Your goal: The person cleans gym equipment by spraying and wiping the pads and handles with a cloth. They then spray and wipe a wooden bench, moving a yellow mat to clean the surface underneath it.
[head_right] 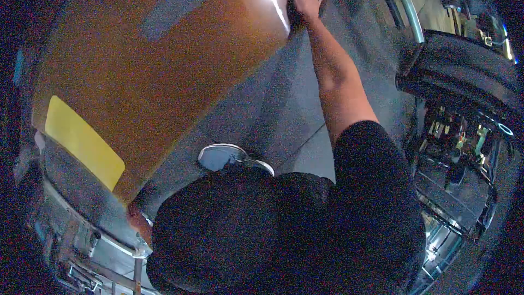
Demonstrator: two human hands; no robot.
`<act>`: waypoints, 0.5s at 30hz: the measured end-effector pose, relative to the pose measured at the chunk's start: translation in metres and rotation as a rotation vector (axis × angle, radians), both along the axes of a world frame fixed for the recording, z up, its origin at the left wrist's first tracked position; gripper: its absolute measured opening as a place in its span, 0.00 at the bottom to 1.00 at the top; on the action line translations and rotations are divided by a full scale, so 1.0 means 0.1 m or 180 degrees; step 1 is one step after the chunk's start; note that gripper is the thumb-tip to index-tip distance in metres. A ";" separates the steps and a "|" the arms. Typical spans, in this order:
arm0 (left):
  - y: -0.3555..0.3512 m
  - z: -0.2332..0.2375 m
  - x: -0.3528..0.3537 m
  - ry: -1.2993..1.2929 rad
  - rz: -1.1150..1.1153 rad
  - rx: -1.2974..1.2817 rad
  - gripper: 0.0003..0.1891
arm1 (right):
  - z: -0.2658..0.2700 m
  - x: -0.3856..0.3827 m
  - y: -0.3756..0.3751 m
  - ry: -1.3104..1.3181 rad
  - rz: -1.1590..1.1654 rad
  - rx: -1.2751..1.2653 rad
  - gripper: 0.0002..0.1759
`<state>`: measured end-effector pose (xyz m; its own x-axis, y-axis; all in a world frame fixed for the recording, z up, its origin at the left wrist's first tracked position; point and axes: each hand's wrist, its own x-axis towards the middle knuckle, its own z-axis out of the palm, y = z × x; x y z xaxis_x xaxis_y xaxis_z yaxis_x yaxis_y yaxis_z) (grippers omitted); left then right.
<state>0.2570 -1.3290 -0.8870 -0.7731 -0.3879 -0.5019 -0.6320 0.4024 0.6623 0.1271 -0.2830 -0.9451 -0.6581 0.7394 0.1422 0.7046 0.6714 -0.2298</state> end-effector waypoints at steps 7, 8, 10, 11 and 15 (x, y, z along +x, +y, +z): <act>-0.29 -0.28 0.11 0.0429 0.1434 0.1480 0.22 | 0.44 -0.77 -2.29 0.0475 0.2485 -0.0420 0.32; -0.35 -0.35 0.12 0.0456 0.1458 0.1485 0.22 | 0.48 -0.83 -2.76 0.0421 0.2767 -0.0302 0.31; -0.45 -0.47 0.15 0.0292 0.1040 0.0984 0.22 | 0.72 -0.81 -3.74 0.0201 0.3259 -0.0589 0.33; -0.45 -0.47 0.19 0.0326 0.1090 0.0973 0.22 | 0.74 -0.74 -4.19 0.0312 0.3451 -0.0700 0.35; -0.04 -0.25 0.14 0.0741 0.1059 0.1565 0.21 | 0.81 -0.24 -5.82 0.0081 0.5269 -0.1340 0.38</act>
